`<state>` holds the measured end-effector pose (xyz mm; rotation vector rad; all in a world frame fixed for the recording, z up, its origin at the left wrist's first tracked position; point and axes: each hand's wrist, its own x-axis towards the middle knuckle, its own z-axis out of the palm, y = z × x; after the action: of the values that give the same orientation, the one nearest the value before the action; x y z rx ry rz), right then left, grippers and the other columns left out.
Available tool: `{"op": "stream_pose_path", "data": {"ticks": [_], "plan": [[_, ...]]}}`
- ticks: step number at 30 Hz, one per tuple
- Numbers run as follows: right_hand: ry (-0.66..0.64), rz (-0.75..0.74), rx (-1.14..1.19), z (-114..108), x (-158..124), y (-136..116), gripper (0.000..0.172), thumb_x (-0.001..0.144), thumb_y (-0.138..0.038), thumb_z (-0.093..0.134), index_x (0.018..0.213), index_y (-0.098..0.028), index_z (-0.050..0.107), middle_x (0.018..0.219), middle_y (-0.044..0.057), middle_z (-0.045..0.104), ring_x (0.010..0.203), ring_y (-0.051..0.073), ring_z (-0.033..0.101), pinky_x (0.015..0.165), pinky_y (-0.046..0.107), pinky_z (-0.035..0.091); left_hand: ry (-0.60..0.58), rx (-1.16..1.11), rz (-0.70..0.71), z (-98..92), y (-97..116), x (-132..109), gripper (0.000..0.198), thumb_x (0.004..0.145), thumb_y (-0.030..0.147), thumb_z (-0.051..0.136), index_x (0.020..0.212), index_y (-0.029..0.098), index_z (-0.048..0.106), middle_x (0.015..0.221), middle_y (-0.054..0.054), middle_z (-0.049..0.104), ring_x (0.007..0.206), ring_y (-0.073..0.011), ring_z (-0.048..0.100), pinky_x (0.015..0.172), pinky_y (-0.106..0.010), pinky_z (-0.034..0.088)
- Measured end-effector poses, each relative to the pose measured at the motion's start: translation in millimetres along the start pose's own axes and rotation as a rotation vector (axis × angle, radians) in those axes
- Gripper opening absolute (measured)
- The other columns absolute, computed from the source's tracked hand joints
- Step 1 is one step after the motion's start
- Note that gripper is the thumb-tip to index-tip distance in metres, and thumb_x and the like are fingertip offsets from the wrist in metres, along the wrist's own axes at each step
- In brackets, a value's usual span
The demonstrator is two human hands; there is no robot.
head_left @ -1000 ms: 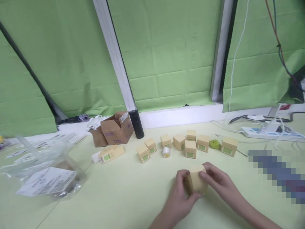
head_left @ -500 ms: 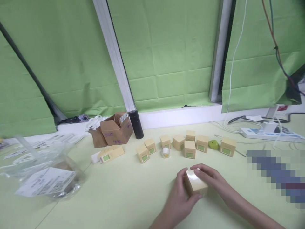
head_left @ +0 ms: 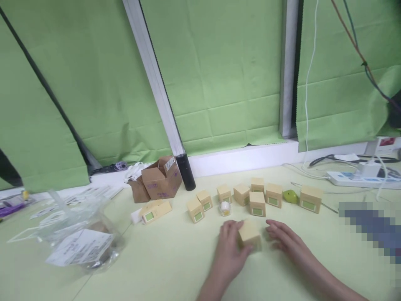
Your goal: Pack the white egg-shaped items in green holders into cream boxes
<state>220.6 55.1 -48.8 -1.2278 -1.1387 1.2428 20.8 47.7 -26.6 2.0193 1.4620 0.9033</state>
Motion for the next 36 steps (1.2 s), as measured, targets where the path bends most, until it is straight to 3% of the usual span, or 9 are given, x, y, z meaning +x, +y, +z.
{"op": "stream_pose_path", "data": {"ticks": [7,12,16,19,25,29,31,34,36], "plan": [[0.113,-0.043,-0.023,4.5,-2.3,9.8,0.037,0.070,-0.054,0.059,0.089,-0.023,0.067,0.082,0.006,0.069,0.075,0.025,0.065,0.065,0.036,0.054,0.312,0.433,-0.156,-55.0,-51.0,21.3,0.060,0.078,0.035,0.052,0.135,0.019,0.036,0.119,-0.014,0.045,0.115,-0.0319,0.038,0.098,-0.048,0.028],[0.058,-0.115,-0.056,9.4,0.5,12.1,0.034,0.070,-0.052,0.058,0.082,-0.023,0.068,0.074,0.004,0.067,0.067,0.022,0.062,0.059,0.032,0.052,0.439,0.711,-0.318,-138.4,-94.5,44.1,0.052,0.083,0.024,0.031,0.133,0.010,0.030,0.126,-0.017,0.047,0.123,-0.0289,0.037,0.102,-0.045,0.026],[-0.056,-0.221,-0.119,12.1,2.0,24.3,0.026,0.076,-0.045,0.052,0.075,-0.023,0.066,0.073,0.002,0.066,0.067,0.021,0.060,0.058,0.031,0.050,0.388,0.782,-0.465,-201.3,-130.1,45.2,0.064,0.071,0.031,0.047,0.130,0.011,0.034,0.129,-0.019,0.047,0.129,-0.0404,0.028,0.102,-0.055,0.020],[-0.101,-0.296,-0.220,12.1,-0.7,27.2,0.023,0.081,-0.037,0.045,0.074,-0.024,0.063,0.073,0.001,0.064,0.069,0.021,0.060,0.063,0.034,0.050,0.304,0.790,-0.531,-220.1,-146.8,30.2,0.067,0.064,0.034,0.051,0.124,0.006,0.040,0.131,-0.024,0.044,0.122,-0.0456,0.037,0.098,-0.055,0.026],[-0.267,-0.630,-0.805,25.3,14.9,-14.1,0.034,0.080,-0.009,0.040,0.104,-0.026,0.056,0.109,0.004,0.062,0.103,0.021,0.059,0.084,0.035,0.050,0.171,0.709,-0.502,-215.2,-130.7,6.4,0.049,0.065,0.040,0.050,0.102,0.009,0.056,0.112,-0.021,0.055,0.103,-0.0383,0.055,0.087,-0.048,0.039],[-0.317,-0.709,-0.941,64.7,59.3,-34.8,0.051,0.076,-0.002,0.047,0.124,-0.019,0.049,0.135,0.010,0.048,0.124,0.026,0.043,0.101,0.040,0.037,0.197,0.546,-0.446,-198.0,-75.7,-1.6,0.059,0.073,0.057,0.045,0.113,0.014,0.048,0.116,-0.013,0.059,0.104,-0.0306,0.058,0.087,-0.040,0.044],[-0.334,-0.728,-0.988,84.0,80.1,-34.8,0.048,0.081,-0.006,0.052,0.127,-0.018,0.048,0.136,0.012,0.046,0.126,0.028,0.040,0.102,0.045,0.034,0.191,0.224,-0.359,-181.5,-39.6,-6.4,0.061,0.072,0.060,0.049,0.115,0.017,0.048,0.116,-0.009,0.063,0.106,-0.0289,0.057,0.088,-0.037,0.045],[-0.343,-0.734,-1.032,99.8,95.7,-27.4,0.036,0.088,-0.024,0.056,0.123,-0.018,0.050,0.131,0.009,0.050,0.117,0.027,0.049,0.095,0.051,0.040,0.135,-0.208,-0.312,-146.1,8.7,-14.3,0.071,0.063,0.066,0.057,0.113,0.017,0.053,0.119,-0.011,0.062,0.111,-0.0324,0.054,0.089,-0.040,0.046],[-0.341,-0.713,-1.038,100.7,94.7,-21.6,0.032,0.089,-0.029,0.056,0.119,-0.018,0.053,0.125,0.008,0.053,0.108,0.024,0.054,0.090,0.048,0.044,0.036,-0.339,-0.304,-118.7,28.5,-18.2,0.064,0.073,0.061,0.053,0.121,0.019,0.050,0.126,-0.009,0.058,0.118,-0.0303,0.050,0.096,-0.039,0.041]]}}
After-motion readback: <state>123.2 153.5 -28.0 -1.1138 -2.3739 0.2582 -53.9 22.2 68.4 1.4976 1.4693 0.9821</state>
